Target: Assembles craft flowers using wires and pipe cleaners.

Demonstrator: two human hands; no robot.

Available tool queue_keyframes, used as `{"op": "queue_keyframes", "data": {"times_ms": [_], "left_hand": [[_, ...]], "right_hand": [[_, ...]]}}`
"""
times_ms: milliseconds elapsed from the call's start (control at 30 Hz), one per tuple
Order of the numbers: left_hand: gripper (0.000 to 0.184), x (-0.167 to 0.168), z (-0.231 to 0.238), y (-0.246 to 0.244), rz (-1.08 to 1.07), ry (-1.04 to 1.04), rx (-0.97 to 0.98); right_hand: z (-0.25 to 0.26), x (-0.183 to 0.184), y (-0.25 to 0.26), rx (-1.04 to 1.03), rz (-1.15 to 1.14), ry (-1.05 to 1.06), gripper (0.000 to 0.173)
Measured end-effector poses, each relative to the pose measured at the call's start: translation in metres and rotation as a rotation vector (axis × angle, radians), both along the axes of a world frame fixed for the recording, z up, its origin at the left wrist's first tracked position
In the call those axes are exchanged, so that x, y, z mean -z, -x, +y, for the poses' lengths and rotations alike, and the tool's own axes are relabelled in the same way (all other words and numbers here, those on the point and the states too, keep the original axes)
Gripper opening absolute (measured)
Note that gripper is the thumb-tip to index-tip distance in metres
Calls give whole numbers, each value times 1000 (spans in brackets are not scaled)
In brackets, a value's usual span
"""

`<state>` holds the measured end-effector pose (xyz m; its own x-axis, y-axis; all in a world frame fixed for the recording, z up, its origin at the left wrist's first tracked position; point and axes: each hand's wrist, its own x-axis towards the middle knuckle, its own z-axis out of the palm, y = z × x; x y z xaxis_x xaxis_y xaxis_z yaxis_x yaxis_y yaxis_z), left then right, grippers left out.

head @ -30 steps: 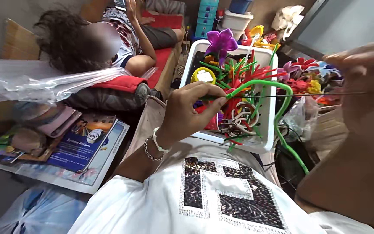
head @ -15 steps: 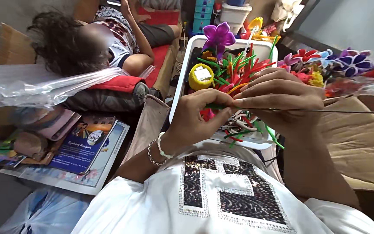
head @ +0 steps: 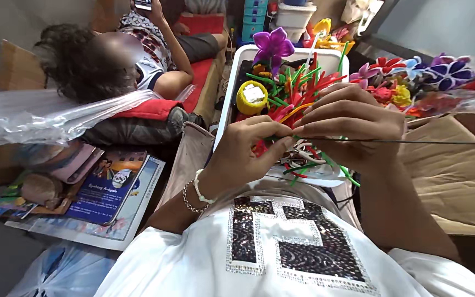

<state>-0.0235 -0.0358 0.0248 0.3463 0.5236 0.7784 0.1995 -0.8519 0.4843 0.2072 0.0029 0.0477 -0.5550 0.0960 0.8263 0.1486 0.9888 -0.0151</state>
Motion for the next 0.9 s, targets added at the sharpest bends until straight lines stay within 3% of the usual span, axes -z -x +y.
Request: {"op": "queue_keyframes", "data": {"times_ms": [300,900], "left_hand": [[10,2,2,-2,-56,-47,-60],[14,0,3,7,4,92,44]], "right_hand": [[4,15,12,0,116,96,9],[-2,10,16,2,101,131,12]]}}
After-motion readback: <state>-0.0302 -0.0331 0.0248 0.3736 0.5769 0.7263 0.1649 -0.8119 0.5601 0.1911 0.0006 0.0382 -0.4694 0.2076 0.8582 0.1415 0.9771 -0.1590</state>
